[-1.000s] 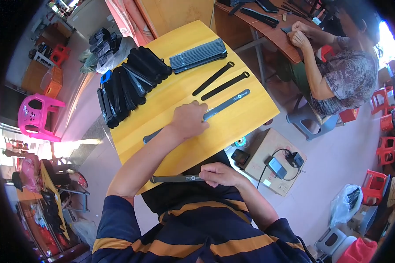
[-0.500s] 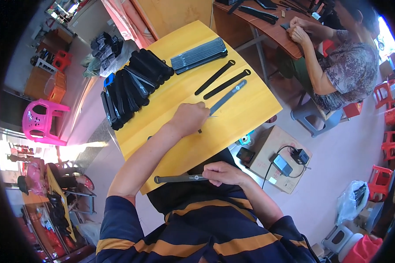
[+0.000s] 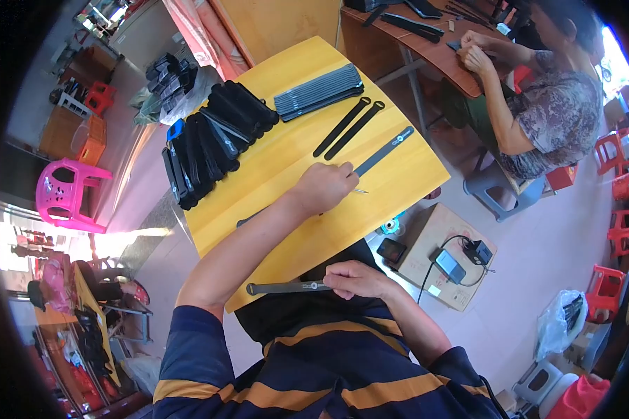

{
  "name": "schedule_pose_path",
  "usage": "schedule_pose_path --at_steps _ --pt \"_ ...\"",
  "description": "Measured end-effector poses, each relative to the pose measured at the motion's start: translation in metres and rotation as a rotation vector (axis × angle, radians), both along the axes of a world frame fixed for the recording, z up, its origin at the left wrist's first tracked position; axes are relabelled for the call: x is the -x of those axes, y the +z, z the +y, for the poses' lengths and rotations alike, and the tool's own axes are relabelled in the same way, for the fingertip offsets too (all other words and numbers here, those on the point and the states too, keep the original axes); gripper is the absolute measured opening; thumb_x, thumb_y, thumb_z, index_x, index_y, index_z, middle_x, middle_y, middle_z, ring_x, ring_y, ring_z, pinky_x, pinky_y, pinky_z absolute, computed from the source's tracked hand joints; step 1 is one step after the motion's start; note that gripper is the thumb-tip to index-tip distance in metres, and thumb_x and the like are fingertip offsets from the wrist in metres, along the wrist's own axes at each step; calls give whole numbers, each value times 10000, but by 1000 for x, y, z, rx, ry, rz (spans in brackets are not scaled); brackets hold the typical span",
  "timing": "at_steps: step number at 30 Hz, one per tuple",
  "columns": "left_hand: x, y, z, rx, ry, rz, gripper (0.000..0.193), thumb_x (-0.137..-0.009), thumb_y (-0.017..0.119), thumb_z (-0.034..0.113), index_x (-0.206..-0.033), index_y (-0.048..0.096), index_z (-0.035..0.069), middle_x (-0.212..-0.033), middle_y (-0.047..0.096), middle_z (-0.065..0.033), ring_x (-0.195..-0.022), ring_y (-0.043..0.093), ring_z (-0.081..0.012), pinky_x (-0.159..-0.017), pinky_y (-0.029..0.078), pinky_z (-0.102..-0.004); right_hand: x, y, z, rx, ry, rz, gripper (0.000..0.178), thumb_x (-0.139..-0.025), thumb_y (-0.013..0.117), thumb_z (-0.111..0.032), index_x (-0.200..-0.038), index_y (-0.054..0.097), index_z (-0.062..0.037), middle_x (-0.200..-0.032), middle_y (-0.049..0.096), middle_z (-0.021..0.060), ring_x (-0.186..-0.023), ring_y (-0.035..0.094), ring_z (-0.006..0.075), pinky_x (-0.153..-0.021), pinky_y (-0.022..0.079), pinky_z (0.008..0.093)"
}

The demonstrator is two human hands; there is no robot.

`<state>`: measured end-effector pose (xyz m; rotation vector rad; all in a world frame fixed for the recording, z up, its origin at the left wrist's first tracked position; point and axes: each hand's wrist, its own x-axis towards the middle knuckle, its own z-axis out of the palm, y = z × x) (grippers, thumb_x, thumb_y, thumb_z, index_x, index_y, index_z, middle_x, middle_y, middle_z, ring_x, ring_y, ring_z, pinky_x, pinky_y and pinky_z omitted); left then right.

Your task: Assembling plastic and metal components onto black textile straps using a screwdriver and manual manipulation.

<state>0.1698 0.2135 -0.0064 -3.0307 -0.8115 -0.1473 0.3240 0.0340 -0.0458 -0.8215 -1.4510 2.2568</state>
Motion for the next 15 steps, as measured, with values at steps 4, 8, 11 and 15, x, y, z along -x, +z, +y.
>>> schedule_pose_path --at_steps 4,8,11,15 --pt "5 17 -11 155 152 -33 170 -975 605 230 -1051 656 85 -957 661 -109 -824 722 -312 -687 583 -443 2 6 1 -1 -9 19 412 -1109 563 -380 -821 548 -86 -683 535 -43 -618 506 56 -567 424 238" --pt "48 33 -30 173 273 -146 268 -956 703 309 -1145 707 119 -958 683 -77 -838 710 -316 -721 574 -445 6 7 3 25 -46 92 354 -1107 568 -331 -872 580 -66 -675 526 -33 -607 499 68 -563 425 249" --pt "82 69 -55 365 416 -183 332 -898 788 344 -1107 746 89 -955 725 -90 -863 713 -303 -741 560 -416 7 13 10 29 -43 102 348 -1114 563 -312 -870 582 -64 -686 522 -35 -620 500 66 -571 432 246" --pt "131 95 -105 696 329 -312 359 -859 853 330 -1070 767 51 -1014 761 -113 -904 729 -280 -754 556 -370 17 32 24 -28 -18 92 337 -1118 557 -286 -870 591 -60 -688 527 -31 -620 502 67 -569 431 245"
